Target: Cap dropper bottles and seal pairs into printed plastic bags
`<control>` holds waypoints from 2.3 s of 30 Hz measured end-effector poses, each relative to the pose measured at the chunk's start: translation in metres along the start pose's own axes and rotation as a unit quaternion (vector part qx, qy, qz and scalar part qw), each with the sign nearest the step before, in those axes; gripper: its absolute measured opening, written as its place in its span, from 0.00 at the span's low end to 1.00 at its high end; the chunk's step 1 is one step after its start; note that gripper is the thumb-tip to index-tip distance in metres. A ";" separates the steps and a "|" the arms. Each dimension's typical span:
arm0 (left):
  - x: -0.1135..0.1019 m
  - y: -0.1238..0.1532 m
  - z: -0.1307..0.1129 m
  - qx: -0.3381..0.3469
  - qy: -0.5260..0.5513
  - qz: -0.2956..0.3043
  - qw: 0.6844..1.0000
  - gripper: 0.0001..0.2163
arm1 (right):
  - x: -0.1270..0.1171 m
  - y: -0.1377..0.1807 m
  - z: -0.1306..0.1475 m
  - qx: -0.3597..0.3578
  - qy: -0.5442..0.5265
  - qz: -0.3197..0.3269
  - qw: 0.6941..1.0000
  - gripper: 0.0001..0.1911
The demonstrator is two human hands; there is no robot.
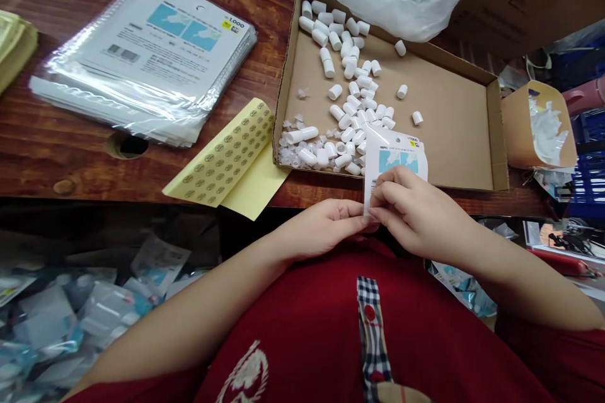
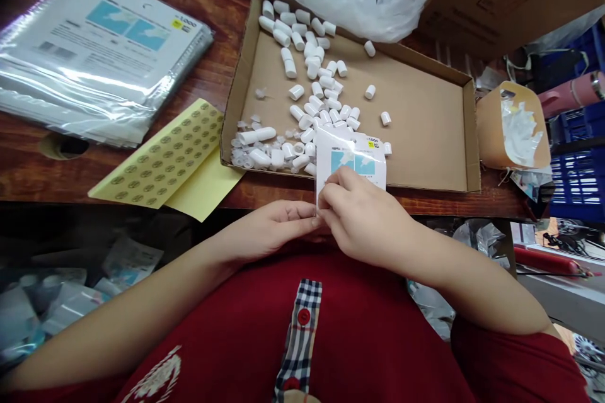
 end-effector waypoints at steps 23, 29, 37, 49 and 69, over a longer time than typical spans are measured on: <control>-0.006 0.002 0.000 -0.004 0.052 -0.003 0.999 0.09 | 0.004 0.000 0.003 0.035 0.039 -0.049 0.997 0.06; 0.000 0.002 -0.002 0.011 0.017 0.028 0.999 0.13 | 0.005 0.001 0.004 0.044 0.035 -0.056 0.997 0.05; 0.001 0.001 -0.008 0.062 -0.104 0.019 0.992 0.18 | 0.005 0.003 0.001 0.067 0.017 -0.092 0.993 0.04; -0.013 0.003 -0.007 0.071 -0.013 -0.074 0.995 0.15 | -0.009 0.053 -0.050 0.148 -0.159 -0.250 0.944 0.08; -0.022 0.008 -0.003 0.096 -0.106 -0.153 0.978 0.17 | 0.057 0.092 -0.069 0.070 -0.271 -0.398 0.873 0.04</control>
Point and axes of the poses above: each hand's wrist, its own y-axis away from the middle knuckle, its own x-axis out of the palm, z = x × y, the point moved 8 cm from there along -y, towards the middle knuckle, and after that the axes turned 14 degrees about y, right-handed, at the moved point
